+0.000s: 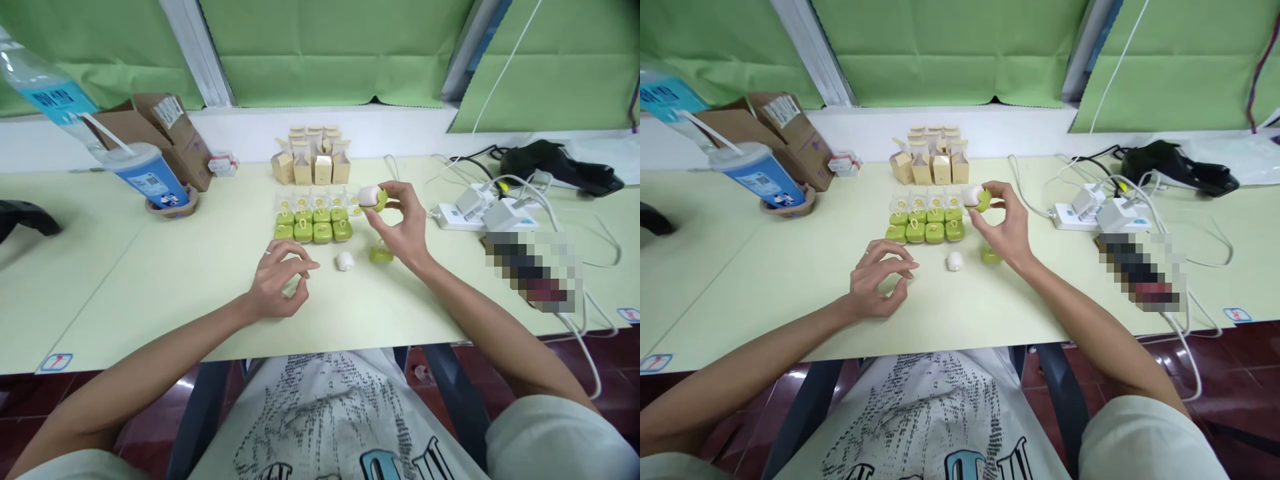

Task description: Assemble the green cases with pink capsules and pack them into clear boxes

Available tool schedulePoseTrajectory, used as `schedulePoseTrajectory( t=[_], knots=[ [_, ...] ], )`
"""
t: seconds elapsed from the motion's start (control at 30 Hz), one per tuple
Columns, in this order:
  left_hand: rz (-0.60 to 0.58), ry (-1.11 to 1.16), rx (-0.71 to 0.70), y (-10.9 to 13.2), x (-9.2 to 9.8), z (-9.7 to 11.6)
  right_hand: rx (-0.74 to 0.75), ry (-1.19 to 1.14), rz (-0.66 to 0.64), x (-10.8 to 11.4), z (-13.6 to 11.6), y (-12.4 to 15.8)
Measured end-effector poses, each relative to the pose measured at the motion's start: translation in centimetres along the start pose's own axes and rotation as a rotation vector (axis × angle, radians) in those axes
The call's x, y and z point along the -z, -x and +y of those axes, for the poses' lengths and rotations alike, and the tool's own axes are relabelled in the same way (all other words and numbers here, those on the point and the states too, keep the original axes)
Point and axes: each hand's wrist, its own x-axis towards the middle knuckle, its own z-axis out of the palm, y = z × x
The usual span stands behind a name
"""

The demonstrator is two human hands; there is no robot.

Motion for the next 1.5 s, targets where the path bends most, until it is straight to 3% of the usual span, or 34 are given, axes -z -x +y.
schedulePoseTrajectory(
  t=[0.13, 0.27, 0.5, 0.77, 1.5],
  knots=[
    [-0.026, -0.058, 0.011, 0.2, -0.3, -0.6, -0.035, 0.067, -0.096, 1.7, 3.3, -1.5],
    [-0.043, -0.082, 0.014, 0.4, -0.4, -1.0, 0.059, 0.2, -0.301, 2.5, 5.6, -2.0],
    [-0.08, -0.075, -0.013, 0.7, -0.5, -1.2, 0.1, 0.186, -0.531, 1.6, 6.5, -1.9],
    [-0.096, -0.103, -0.034, 0.8, -0.6, -1.2, 0.117, 0.129, -0.528, 0.3, 6.7, -1.8],
    [-0.19, -0.109, -0.051, 1.1, -1.0, -1.4, 0.086, 0.158, -0.476, 0.0, 6.2, -1.8]
  ],
)
